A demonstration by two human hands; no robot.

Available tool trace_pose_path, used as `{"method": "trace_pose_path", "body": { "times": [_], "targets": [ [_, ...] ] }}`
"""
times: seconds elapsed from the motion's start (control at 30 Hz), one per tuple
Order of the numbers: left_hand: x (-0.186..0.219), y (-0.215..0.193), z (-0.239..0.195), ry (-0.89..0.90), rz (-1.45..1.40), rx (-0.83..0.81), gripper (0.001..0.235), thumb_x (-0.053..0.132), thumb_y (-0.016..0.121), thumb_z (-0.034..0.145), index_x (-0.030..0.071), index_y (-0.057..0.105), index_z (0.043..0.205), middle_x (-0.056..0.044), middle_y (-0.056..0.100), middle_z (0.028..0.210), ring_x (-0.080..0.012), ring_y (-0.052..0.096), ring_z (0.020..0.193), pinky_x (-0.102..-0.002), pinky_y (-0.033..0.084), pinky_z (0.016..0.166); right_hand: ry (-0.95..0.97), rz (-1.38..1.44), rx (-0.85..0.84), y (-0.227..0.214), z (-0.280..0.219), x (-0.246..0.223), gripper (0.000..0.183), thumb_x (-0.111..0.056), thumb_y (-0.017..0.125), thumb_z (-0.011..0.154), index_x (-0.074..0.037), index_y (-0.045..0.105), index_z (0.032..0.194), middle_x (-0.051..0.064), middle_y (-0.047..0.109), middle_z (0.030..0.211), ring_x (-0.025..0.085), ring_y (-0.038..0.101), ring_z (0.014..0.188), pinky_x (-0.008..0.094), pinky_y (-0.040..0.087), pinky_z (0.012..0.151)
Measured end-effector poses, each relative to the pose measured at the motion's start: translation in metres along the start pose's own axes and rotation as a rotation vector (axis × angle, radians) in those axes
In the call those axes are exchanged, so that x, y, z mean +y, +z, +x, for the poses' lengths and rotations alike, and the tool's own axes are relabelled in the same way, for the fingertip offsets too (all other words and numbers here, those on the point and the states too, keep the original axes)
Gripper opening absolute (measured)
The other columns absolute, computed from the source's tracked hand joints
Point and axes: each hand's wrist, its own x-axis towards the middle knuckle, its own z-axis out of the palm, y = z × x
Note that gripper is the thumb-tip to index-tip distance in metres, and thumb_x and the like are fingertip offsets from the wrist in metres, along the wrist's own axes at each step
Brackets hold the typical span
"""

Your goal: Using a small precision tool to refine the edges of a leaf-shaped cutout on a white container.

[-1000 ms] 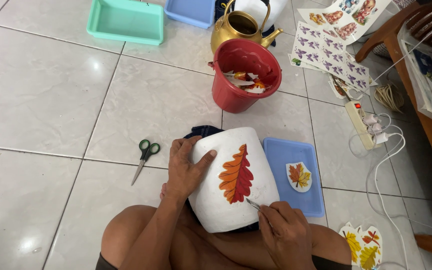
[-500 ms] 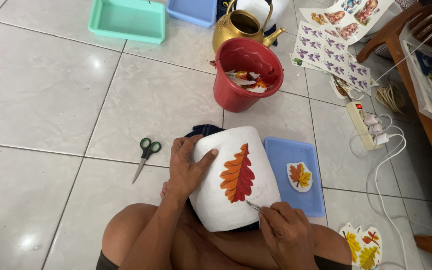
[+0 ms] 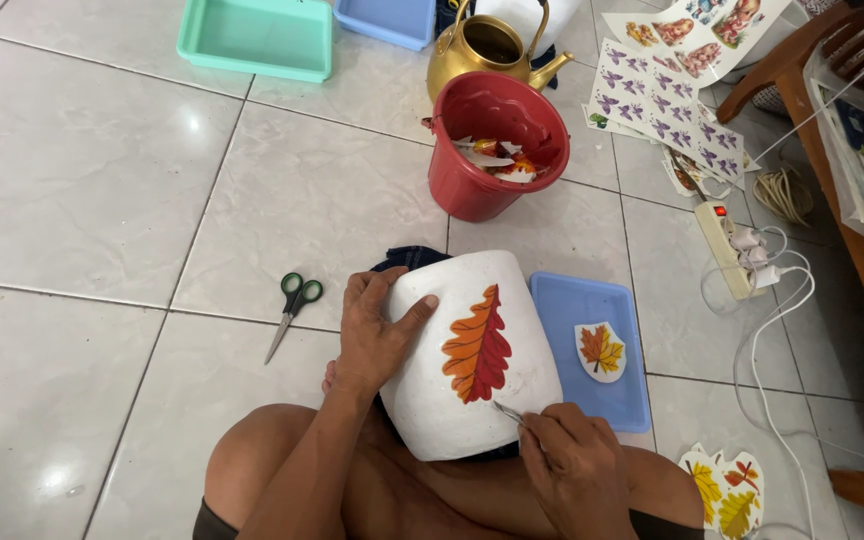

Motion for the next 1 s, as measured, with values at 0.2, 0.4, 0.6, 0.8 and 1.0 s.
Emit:
{"method": "trace_pose_path", "body": {
  "times": [0.2, 0.4, 0.6, 0.8, 1.0],
  "targets": [
    [0.002, -0.002, 0.001, 0.01, -0.007, 0.005, 0.052, 0.036, 0.077, 0.077, 0.007, 0.065, 0.118, -0.01, 0.052, 0.109, -0.0224, 0.056, 0.1, -0.033, 0.05, 0.087, -0.042, 0.0, 0.014, 0.004, -0.008, 0.001, 0.012, -0.008, 0.072, 0.071, -0.011, 0.072, 0.083, -0.004, 0.065, 0.08, 0.012, 0.057, 0.059, 0.026, 0.045, 0.064],
    [0.001, -0.002, 0.001, 0.002, -0.004, 0.003, 0.052, 0.037, 0.077, 0.076, 0.008, 0.065, 0.117, -0.009, 0.053, 0.109, -0.0217, 0.057, 0.099, -0.033, 0.051, 0.086, 0.172, 0.109, 0.08, -0.005, 0.011, 0.013, 0.009, -0.005, 0.07, 0.075, -0.004, 0.07, 0.083, 0.005, 0.065, 0.079, 0.019, 0.058, 0.061, 0.029, 0.046, 0.055],
    [0.003, -0.003, 0.0, -0.04, 0.0, -0.009, 0.053, 0.038, 0.077, 0.076, 0.008, 0.065, 0.118, -0.008, 0.052, 0.108, -0.0201, 0.055, 0.1, -0.031, 0.051, 0.086, 0.251, 0.129, 0.057, 0.002, 0.006, 0.02, 0.008, -0.006, 0.069, 0.076, -0.002, 0.069, 0.083, 0.005, 0.065, 0.078, 0.018, 0.058, 0.059, 0.029, 0.047, 0.055],
    [0.006, -0.002, -0.001, -0.04, -0.004, 0.006, 0.053, 0.038, 0.077, 0.076, 0.007, 0.065, 0.117, -0.008, 0.052, 0.108, -0.0199, 0.057, 0.1, -0.031, 0.051, 0.088, 0.159, 0.129, 0.077, 0.001, -0.012, 0.011, 0.013, -0.004, 0.072, 0.071, -0.005, 0.072, 0.083, 0.002, 0.067, 0.081, 0.017, 0.061, 0.063, 0.028, 0.05, 0.058],
    [0.009, -0.003, -0.004, -0.082, 0.035, -0.004, 0.054, 0.041, 0.077, 0.075, 0.009, 0.065, 0.117, -0.007, 0.052, 0.111, -0.0209, 0.057, 0.103, -0.033, 0.051, 0.089, 0.084, 0.067, 0.042, -0.002, -0.017, 0.006, 0.012, -0.007, 0.073, 0.07, -0.01, 0.073, 0.082, -0.002, 0.069, 0.082, 0.016, 0.059, 0.059, 0.027, 0.048, 0.059]
  ]
}}
